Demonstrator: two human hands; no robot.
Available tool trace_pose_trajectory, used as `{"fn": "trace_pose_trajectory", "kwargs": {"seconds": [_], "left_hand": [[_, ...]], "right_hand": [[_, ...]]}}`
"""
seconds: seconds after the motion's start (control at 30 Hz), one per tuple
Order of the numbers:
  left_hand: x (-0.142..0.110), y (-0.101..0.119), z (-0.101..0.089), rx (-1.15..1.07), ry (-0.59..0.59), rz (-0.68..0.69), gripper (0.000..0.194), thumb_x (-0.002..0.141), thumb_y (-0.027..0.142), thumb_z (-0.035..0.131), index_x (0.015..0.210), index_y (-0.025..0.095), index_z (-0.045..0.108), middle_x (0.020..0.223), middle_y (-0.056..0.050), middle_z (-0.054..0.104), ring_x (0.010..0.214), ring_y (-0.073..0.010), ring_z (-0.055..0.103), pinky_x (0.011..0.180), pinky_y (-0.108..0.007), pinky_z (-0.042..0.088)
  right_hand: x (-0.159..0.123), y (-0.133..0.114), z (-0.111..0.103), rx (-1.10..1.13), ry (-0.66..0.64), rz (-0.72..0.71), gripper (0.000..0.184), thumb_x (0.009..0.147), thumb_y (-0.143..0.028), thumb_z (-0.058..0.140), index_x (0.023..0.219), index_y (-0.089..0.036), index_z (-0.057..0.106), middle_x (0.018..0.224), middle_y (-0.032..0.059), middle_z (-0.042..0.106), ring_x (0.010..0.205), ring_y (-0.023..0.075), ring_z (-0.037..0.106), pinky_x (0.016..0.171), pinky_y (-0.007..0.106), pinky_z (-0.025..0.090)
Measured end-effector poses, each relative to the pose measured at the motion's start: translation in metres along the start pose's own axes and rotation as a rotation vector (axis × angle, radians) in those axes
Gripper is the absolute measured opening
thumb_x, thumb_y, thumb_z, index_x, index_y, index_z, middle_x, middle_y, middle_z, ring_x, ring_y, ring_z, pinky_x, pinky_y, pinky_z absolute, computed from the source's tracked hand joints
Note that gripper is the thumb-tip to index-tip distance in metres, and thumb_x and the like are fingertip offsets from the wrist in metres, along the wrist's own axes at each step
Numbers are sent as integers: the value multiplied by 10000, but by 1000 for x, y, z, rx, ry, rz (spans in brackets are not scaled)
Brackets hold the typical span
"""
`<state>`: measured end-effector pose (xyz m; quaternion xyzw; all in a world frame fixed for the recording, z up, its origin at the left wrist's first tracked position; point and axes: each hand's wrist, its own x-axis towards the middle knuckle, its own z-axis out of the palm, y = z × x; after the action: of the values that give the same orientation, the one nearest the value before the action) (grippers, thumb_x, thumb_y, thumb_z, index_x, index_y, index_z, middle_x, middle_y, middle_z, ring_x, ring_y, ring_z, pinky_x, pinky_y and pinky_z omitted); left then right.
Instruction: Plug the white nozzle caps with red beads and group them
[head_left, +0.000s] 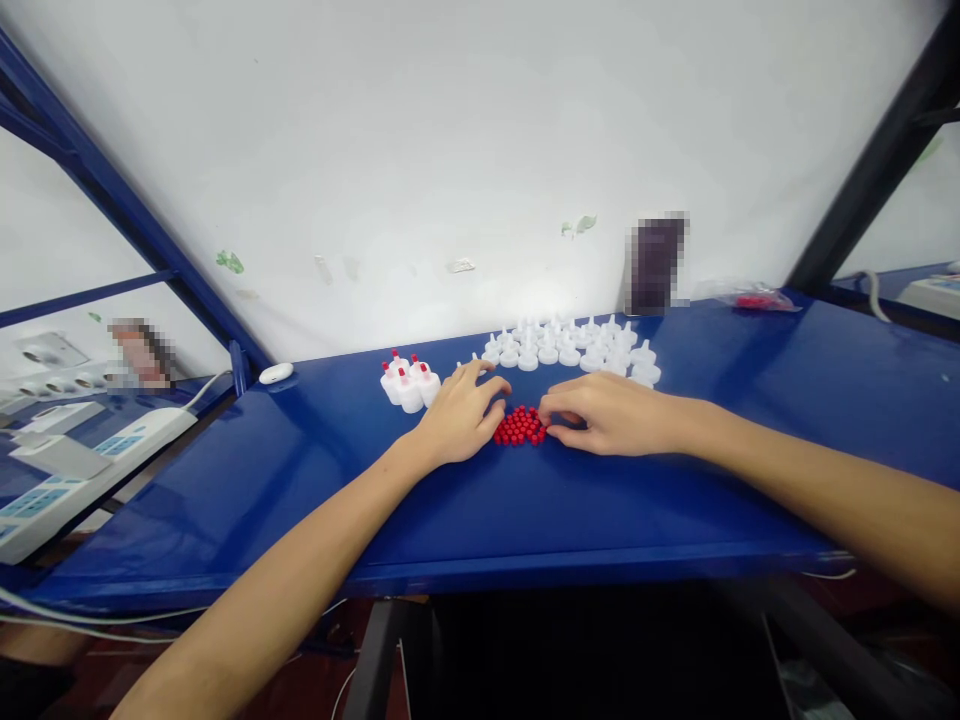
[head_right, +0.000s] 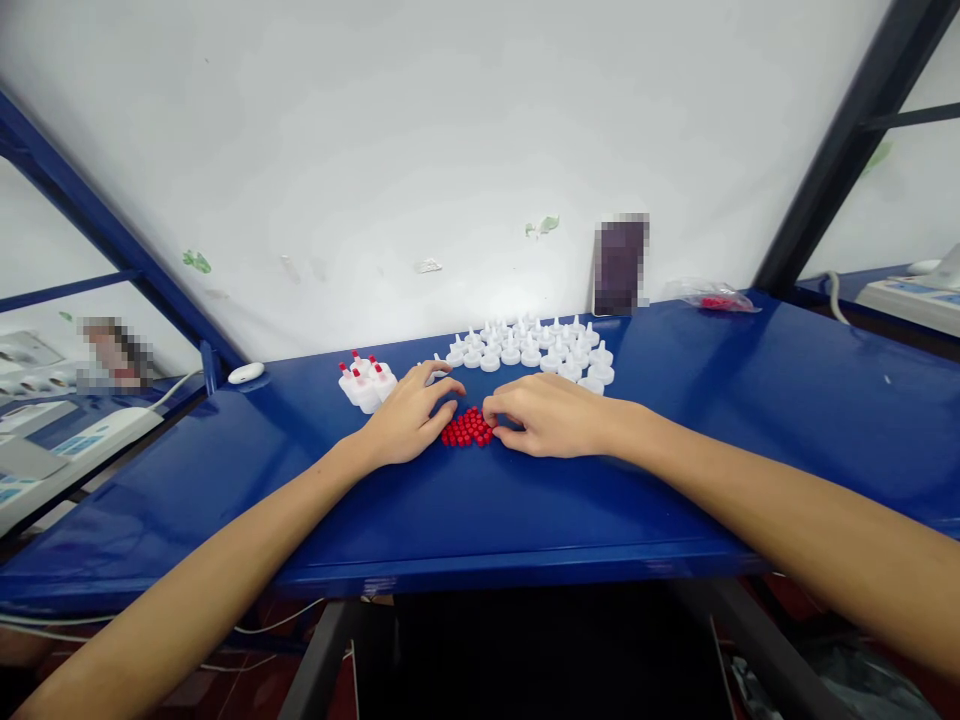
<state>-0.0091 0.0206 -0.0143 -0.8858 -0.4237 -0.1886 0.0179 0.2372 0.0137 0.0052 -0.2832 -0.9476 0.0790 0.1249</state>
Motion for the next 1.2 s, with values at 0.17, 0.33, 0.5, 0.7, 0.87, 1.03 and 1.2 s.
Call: {"fn": "trace_pose_trajectory", "kwargs": {"seconds": [0.17,0.33,0.5,0.7,0.87,1.03,1.2], "left_hand": [[-1,2,2,-6,37,-102,299,976,250,468,1209,172,637,1507,-175,386,1467,-354,363,1218,-567,313],[-1,0,5,7,33,-167,313,976,275,474,1245,173,598,1514,-181,377,1477,-368,344,1198,-594,330],[-1,2,3,-17,29,-133,290,971,278,486,1214,172,605,1438,-179,456,1366,-330,487,1150,-531,411],[1,3,3,-81,48,-73,272,969,286,466,1170,199,628,1190,-116,588,1122,-278,599,1029,-487,496],[3,0,6,-104,86,-121,278,960,282,475,1157,179,641,1184,-125,562,1118,-275,588,1026,-478,495],[2,-1,8,-97,70,-148,316,966,293,475,1221,179,623,1294,-147,528,1158,-291,592,1054,-516,482],[1,-3,11,-35,71,-196,363,957,324,493,1272,180,605,1366,-172,464,1167,-316,605,1003,-519,518]], "right_hand": [[0,4,0,-102,8,-29,123,916,-226,549,913,-199,670,758,27,658,733,187,562,720,321,337],[0,2,0,-88,33,-13,172,949,-247,511,910,-196,671,651,-9,621,630,156,503,815,374,323],[2,-2,3,-16,113,72,187,952,-302,526,943,-197,680,545,-29,533,603,167,490,712,323,349],[5,-1,7,89,186,155,158,930,-269,551,939,-174,676,507,-70,482,467,109,424,602,275,349],[6,2,9,105,218,213,161,907,-249,557,961,-162,681,550,-55,526,479,109,457,564,258,342],[7,5,9,66,238,152,124,903,-239,568,910,-166,668,844,42,662,648,141,559,656,287,404],[8,6,10,59,313,153,131,918,-263,565,902,-175,660,975,76,640,715,158,563,683,307,417]]}}
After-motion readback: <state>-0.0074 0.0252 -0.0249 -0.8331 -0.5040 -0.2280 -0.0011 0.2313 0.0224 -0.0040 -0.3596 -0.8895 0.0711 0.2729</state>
